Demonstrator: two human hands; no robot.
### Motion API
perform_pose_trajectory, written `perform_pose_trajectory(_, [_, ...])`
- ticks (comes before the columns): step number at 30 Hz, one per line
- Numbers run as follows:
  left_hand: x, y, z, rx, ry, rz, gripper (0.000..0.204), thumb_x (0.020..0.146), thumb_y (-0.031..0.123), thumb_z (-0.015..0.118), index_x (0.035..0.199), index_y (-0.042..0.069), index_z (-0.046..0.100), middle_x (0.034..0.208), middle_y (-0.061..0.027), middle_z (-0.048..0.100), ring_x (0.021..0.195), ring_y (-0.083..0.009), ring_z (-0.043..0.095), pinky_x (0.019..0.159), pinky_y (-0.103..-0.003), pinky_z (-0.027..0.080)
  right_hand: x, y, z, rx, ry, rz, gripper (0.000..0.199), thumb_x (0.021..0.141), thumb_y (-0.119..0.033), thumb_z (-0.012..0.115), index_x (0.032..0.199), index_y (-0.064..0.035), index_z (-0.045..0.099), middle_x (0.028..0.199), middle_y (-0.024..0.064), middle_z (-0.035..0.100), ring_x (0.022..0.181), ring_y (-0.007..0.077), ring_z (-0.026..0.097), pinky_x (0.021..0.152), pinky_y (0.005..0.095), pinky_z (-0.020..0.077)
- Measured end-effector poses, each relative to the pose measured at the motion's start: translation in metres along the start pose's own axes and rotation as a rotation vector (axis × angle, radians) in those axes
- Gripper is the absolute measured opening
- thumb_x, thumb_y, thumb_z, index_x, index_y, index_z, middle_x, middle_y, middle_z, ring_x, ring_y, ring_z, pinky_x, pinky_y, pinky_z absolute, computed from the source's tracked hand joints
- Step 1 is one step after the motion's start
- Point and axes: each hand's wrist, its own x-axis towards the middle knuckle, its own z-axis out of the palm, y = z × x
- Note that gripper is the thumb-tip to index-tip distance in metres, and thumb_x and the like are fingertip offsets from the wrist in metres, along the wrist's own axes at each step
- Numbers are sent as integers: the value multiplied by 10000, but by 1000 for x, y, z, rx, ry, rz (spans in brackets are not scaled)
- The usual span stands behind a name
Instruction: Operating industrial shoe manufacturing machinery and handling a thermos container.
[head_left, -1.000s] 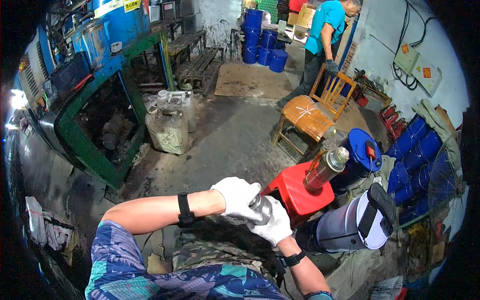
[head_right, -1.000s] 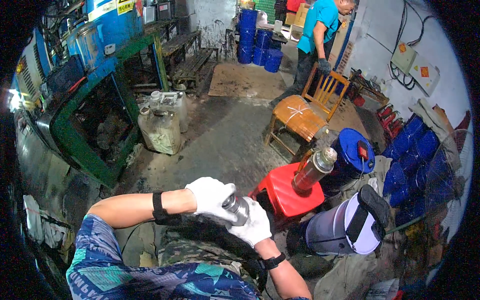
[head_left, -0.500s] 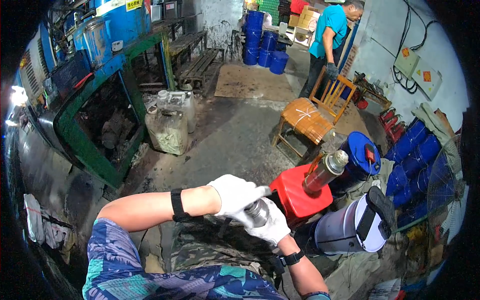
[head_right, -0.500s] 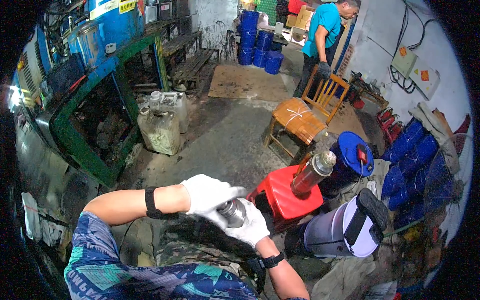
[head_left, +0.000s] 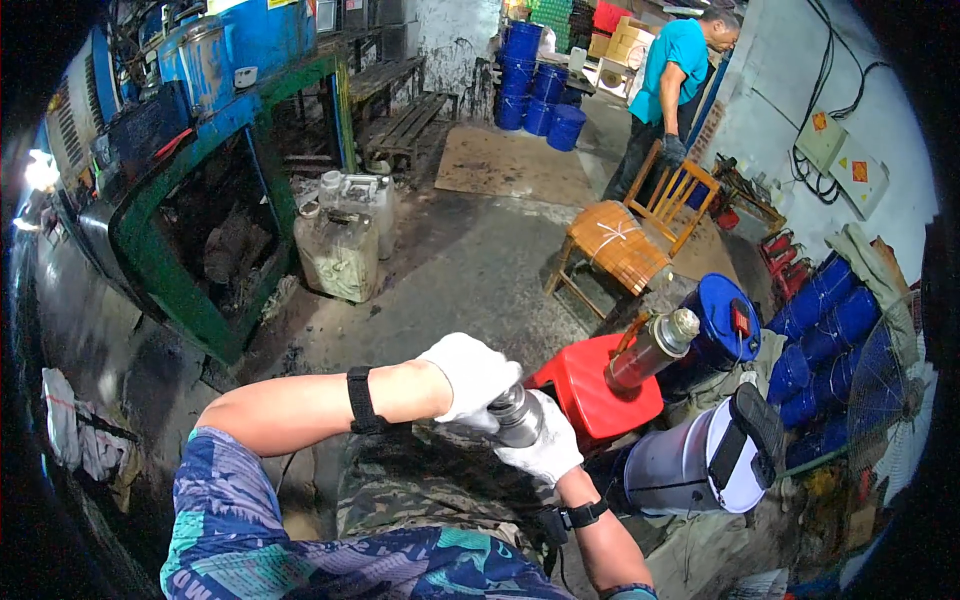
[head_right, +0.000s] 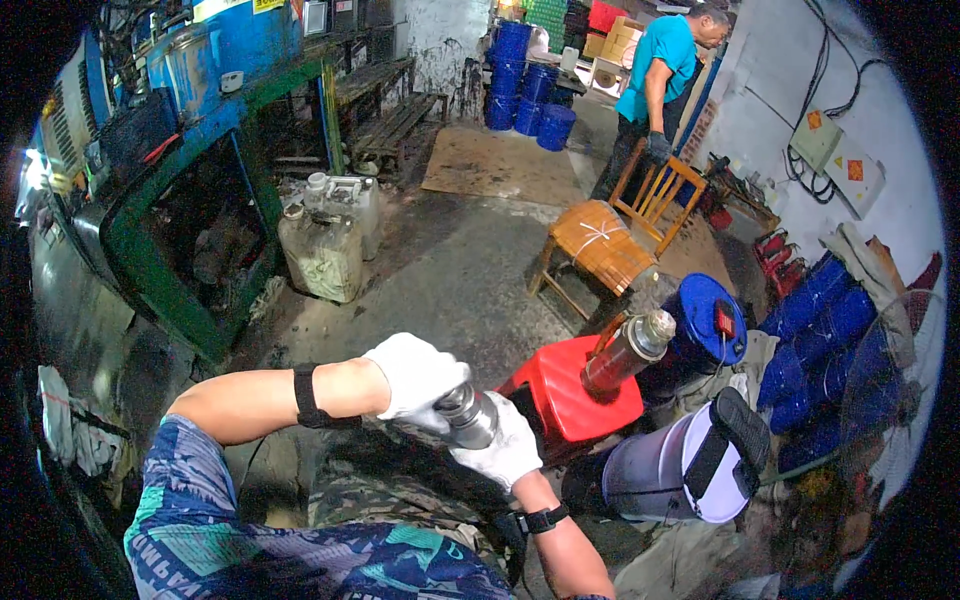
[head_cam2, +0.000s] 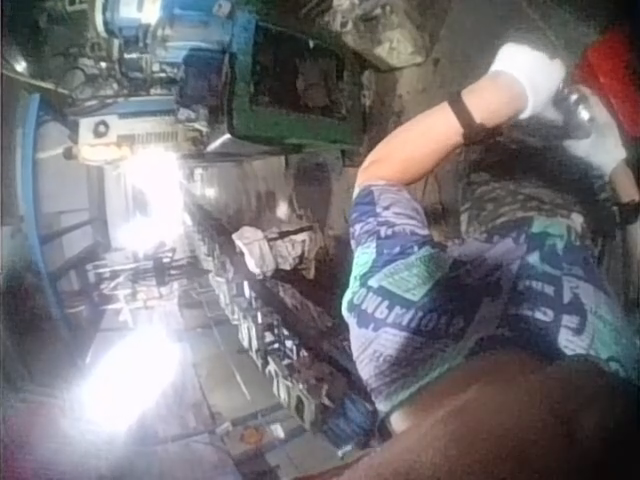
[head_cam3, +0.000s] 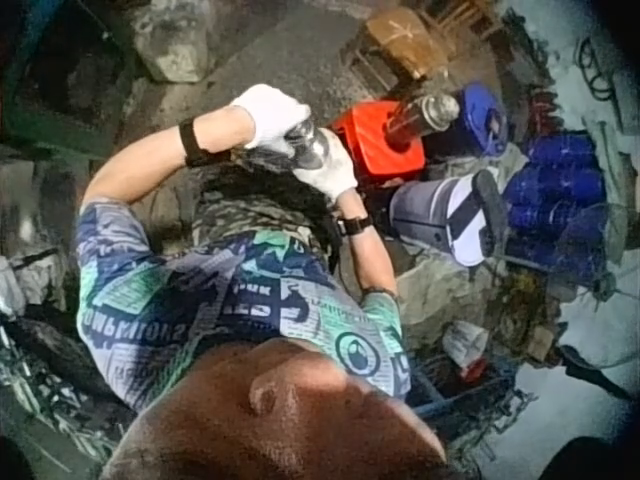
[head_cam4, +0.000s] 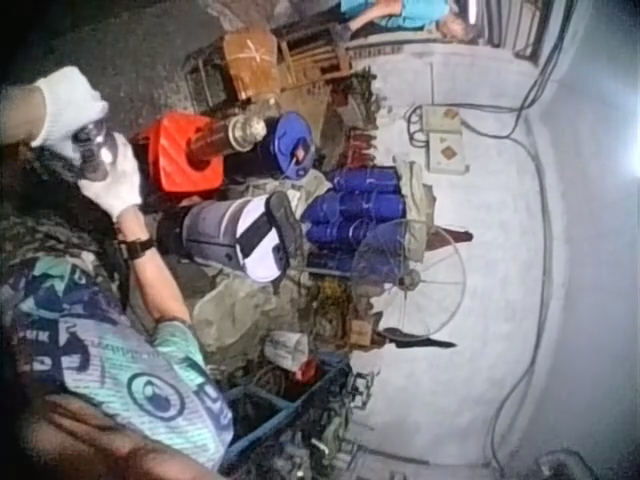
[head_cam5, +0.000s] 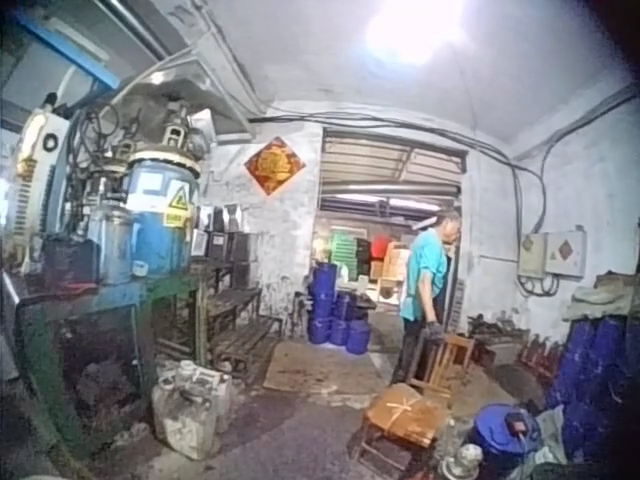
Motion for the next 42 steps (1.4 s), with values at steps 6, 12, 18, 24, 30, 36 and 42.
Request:
perform_pose_trajectory(6, [-1, -7, 43, 116, 312, 279, 312, 943, 234, 542, 1229, 116, 579, 1077, -132, 643, 861, -336, 703, 690, -451, 575, 3, 11, 14, -52, 87, -56, 811, 604, -417, 888, 1278, -87, 578, 1211, 158, 654, 1143, 355, 630, 1008, 431, 509])
perform_pose_trajectory(12, [4, -19, 39, 26, 235, 169, 313, 834, 270, 695, 1069, 67, 661, 920, -183, 703, 809, -371, 718, 719, -455, 583, 11, -14, 19, -70, 194, -82, 756, 605, -400, 877, 1237, -85, 606, 1149, 154, 685, 1058, 365, 670, 938, 438, 544])
perform_pose_trajectory(18, [-4, -23, 4, -112, 76, -160, 547, 771, 548, 673, 951, 38, 749, 872, -241, 733, 841, -397, 733, 775, -456, 591, 23, -25, 24, -179, 301, -97, 781, 566, -373, 886, 1224, -68, 597, 1074, 185, 684, 975, 383, 689, 851, 459, 568])
perform_pose_trajectory(24, [-3, -90, 17, -349, 277, -30, 721, 774, 588, 745, 1251, 56, 645, 1104, -197, 723, 1030, -369, 702, 920, -417, 555, 34, -9, 16, -152, 398, -56, 759, 611, -392, 919, 1207, -70, 576, 1054, 163, 682, 948, 346, 699, 840, 430, 575])
perform_pose_trajectory(30, [-6, -116, 93, -843, 542, 118, 786, 756, 354, 869, 1398, 46, 535, 1316, -141, 635, 1242, -236, 599, 1075, -376, 460, 53, -14, -27, -329, 442, -236, 757, 582, -319, 904, 1220, -54, 594, 1053, 172, 675, 962, 367, 678, 858, 439, 555])
perform_pose_trajectory(36, [1, -98, 156, -1273, 615, 197, 752, 791, 297, 869, 1393, 37, 500, 1346, -102, 582, 1265, -194, 539, 1110, -375, 420, 78, -40, -59, -501, 316, -338, 721, 554, -296, 885, 1165, -29, 612, 1006, 176, 691, 922, 394, 682, 844, 460, 555])
perform_pose_trajectory(42, [-3, -89, 166, -1433, 600, 246, 823, 809, 294, 865, 1442, 18, 417, 1391, -112, 540, 1316, -196, 503, 1140, -378, 388, 82, -54, -69, -623, 272, -477, 798, 519, -257, 887, 1242, -75, 602, 1121, 184, 669, 1024, 401, 649, 913, 480, 519])
